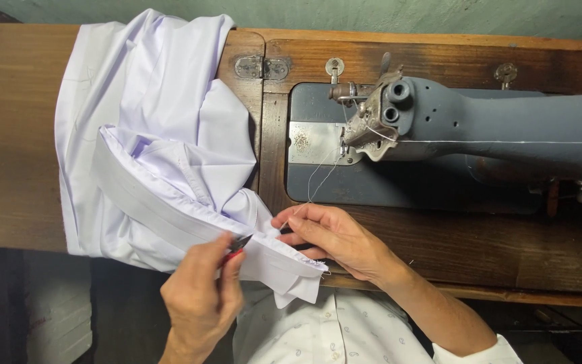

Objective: The person uses a pair of red-handled pliers to cut loose threads from the hem of a white garment. The garment is held in the left hand while the pliers are used in the right hand to snip the threads along the edge.

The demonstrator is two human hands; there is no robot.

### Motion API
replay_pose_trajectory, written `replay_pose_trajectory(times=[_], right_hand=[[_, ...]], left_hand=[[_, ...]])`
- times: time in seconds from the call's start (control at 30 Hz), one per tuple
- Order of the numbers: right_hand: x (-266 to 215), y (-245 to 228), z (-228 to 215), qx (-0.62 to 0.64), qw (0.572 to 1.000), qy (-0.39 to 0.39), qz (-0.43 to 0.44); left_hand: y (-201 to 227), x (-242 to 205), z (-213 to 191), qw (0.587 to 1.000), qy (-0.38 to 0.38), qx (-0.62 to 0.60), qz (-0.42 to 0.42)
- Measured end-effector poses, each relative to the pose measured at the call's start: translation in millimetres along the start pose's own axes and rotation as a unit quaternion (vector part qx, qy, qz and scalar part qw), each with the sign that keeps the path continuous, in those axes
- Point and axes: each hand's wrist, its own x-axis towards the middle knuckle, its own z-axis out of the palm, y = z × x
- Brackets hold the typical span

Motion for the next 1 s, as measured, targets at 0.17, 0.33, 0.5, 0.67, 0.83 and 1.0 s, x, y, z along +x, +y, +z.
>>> replay_pose_trajectory(times=[0.17, 0.33, 0.5, 0.67, 0.83, 1.0], right_hand=[[12, 33, -14, -0.102, 0.989, -0.065, -0.080], [7, 19, -3, -0.179, 0.979, -0.084, -0.043], [10, 39, 5, -0.246, 0.966, -0.040, -0.060], [7, 54, 21, -0.236, 0.970, -0.013, -0.050], [7, 69, 26, -0.053, 0.997, -0.049, -0.019], [6, 78, 35, 0.051, 0.995, -0.081, -0.018]], left_hand=[[-10, -21, -2, 0.999, 0.008, -0.019, -0.049], [1, -14, 1, 0.990, -0.078, -0.105, 0.058], [0, -11, -5, 0.994, -0.074, -0.047, 0.072], [7, -42, -1, 0.999, -0.028, -0.011, 0.030], [22, -74, -2, 0.991, -0.063, 0.024, -0.115], [31, -71, -13, 0.988, -0.028, 0.004, -0.151]])
